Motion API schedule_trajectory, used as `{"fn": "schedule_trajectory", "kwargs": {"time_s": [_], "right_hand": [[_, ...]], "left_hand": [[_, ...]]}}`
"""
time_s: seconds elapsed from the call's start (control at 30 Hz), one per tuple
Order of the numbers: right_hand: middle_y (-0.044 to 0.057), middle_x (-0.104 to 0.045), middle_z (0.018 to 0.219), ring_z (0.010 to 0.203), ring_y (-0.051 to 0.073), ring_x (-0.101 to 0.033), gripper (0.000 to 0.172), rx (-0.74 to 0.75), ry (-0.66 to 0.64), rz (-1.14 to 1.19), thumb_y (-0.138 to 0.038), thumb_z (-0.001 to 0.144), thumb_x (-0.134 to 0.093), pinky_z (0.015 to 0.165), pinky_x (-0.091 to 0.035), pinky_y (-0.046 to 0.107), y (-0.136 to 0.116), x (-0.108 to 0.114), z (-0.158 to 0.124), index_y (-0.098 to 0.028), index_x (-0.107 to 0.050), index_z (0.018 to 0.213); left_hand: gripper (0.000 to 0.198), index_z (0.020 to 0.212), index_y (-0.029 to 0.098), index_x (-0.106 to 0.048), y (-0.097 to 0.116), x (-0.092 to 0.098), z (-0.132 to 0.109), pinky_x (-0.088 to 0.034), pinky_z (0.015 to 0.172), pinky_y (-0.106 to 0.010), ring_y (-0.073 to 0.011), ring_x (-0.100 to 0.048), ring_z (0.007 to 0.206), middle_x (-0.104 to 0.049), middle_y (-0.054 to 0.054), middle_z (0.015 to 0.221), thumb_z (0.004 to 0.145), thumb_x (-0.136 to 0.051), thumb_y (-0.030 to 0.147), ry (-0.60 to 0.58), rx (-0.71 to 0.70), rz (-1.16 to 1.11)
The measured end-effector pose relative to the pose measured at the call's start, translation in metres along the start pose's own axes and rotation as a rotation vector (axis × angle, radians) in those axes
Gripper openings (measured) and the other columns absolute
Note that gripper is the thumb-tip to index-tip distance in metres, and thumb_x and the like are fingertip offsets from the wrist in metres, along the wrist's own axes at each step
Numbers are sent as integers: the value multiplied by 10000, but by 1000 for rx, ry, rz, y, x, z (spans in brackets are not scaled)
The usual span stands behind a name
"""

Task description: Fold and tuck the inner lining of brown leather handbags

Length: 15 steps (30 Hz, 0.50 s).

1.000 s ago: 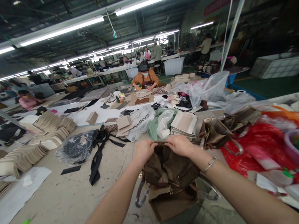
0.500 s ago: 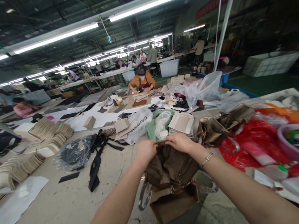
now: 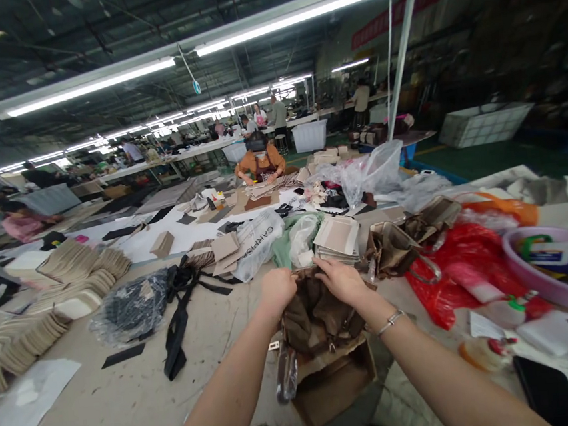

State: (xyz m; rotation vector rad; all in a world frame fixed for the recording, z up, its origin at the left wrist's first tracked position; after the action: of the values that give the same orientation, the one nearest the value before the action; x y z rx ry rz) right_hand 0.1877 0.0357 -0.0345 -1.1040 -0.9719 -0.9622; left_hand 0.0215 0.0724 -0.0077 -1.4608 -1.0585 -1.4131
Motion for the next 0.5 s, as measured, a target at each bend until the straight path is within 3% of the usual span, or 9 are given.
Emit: {"fn": "schedule_trajectory", "kwargs": {"time_s": [0.13, 0.33, 0.4, 0.5], "right_hand": [[64, -645, 1070, 927, 188, -605, 367, 88, 14, 26, -282, 941, -369, 772, -451, 275, 11, 2, -4, -265, -503, 1283], [59, -660, 989, 871, 182, -604, 361, 378, 35, 17, -254, 926, -399, 721, -442, 265, -16, 45, -45, -273, -516, 1266], [59, -663, 961, 836, 182, -604, 356, 377, 30, 9, -248, 920, -405, 697, -441, 268, -25, 52, -65, -267, -520, 1257], [66, -664, 871, 770, 168, -601, 326, 336, -6, 39, -214, 911, -408, 677, -446, 259, -31, 41, -98, -218, -555, 1201]], "left_hand": [[311, 844, 175, -691, -1, 11, -16, -436, 677, -282, -224, -640, 848, -704, -101, 877, 856, -462, 384, -45, -86, 5], [307, 702, 184, -683, -18, 38, -67, -347, 574, -258, -180, -594, 682, -670, -47, 684, 837, -505, 395, -107, -226, -118], [294, 693, 183, -676, -21, 37, -80, -321, 553, -249, -159, -568, 641, -651, -26, 648, 834, -511, 381, -157, -245, -181], [256, 678, 178, -662, -18, 22, -96, -310, 535, -233, -139, -552, 613, -638, -7, 629, 823, -528, 341, -276, -275, -273]]}}
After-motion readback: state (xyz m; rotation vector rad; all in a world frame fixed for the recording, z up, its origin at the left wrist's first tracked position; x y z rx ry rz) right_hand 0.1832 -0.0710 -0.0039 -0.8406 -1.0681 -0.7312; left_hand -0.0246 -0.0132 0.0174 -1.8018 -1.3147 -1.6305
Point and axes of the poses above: each hand's wrist, its own z-axis towards the middle knuckle, its own x-axis out of the back of the hand, y = z × x, the point moved 2 cm from there along z, towards the middle knuckle
